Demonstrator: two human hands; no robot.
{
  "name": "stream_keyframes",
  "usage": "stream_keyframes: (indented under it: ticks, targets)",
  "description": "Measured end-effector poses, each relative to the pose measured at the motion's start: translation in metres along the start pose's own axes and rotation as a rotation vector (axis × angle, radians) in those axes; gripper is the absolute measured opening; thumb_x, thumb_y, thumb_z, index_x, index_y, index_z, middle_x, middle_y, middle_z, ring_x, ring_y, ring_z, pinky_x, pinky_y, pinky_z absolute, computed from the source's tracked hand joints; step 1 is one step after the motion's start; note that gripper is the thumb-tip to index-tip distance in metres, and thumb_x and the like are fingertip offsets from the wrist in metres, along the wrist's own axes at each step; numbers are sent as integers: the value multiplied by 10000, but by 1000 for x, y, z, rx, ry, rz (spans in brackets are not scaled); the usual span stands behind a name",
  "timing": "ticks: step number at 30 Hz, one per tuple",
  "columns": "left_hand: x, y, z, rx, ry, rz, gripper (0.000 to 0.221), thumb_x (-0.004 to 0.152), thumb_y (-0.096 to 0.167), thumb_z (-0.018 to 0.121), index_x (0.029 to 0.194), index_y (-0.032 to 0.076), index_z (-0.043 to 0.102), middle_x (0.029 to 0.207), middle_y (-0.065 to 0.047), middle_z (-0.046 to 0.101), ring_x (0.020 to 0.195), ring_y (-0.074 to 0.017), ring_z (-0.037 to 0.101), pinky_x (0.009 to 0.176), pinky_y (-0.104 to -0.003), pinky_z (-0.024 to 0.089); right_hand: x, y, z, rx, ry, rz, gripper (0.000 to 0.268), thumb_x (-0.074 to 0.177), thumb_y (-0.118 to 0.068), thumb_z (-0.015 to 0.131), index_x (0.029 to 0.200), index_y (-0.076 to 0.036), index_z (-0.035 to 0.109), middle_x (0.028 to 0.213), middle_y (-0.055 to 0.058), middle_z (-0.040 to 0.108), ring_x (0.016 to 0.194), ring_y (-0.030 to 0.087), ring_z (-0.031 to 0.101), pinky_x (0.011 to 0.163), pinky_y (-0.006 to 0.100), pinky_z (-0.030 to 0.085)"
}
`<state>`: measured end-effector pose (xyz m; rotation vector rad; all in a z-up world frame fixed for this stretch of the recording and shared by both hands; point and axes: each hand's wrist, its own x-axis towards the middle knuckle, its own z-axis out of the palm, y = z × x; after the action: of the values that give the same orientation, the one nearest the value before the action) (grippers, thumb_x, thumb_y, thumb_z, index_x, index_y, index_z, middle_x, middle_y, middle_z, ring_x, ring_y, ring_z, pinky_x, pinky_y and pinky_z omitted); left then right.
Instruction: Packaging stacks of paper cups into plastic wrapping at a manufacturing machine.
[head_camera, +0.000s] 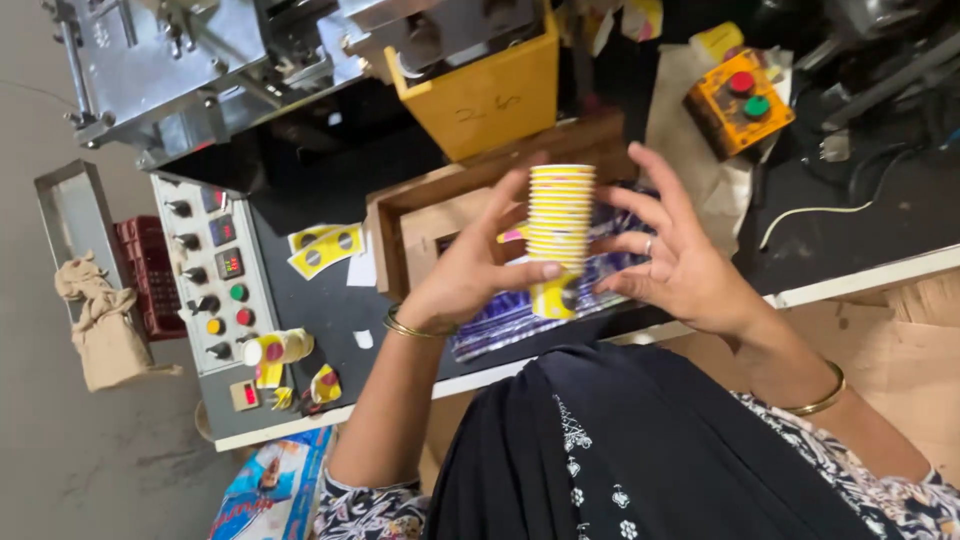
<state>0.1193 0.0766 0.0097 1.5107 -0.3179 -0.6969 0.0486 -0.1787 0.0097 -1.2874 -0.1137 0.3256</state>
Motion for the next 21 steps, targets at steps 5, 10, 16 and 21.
stream_keyframes:
  ticks: [5, 10, 16, 21]
  targets:
    - [-38, 35, 1, -315, -179, 183, 1182, 812, 121, 912, 1715, 165, 150, 1552, -180, 497, 1394, -249, 549, 1201, -410, 474, 10, -12, 41, 27, 62, -140, 1218, 834, 33, 808, 1719, -228, 13, 1485, 158, 472, 1206, 228, 570, 989, 393, 581]
    - [-67, 19, -7, -353, -44, 177, 1001, 790, 110, 902, 1586, 117, 296, 1414, -153, 613, 1279, -217, 631, 1111, -390, 532, 8, -31, 70, -87, 23, -52, 1163, 765, 33, 808, 1683, -162, 121, 1538, 114, 468, 1327, 242, 566, 1011, 412, 569]
    - [-95, 25, -17, -120, 92, 316, 655, 893, 128, 852, 1458, 81, 523, 1415, -139, 645, 1331, -238, 639, 1157, -379, 530, 4, -13, 95, 26, 85, -167, 896, 810, 15, 826, 1541, -111, 323, 1450, 103, 526, 1360, 231, 571, 1085, 438, 575]
    - [-111, 51, -15, 311, 201, 505, 602, 864, 223, 839, 1398, 63, 610, 1395, -169, 623, 1324, -288, 615, 1121, -386, 506, -1, -1, 115, 20, 213, -223, 832, 867, 32, 817, 1545, -98, 353, 1433, 106, 515, 1370, 245, 567, 1130, 452, 549]
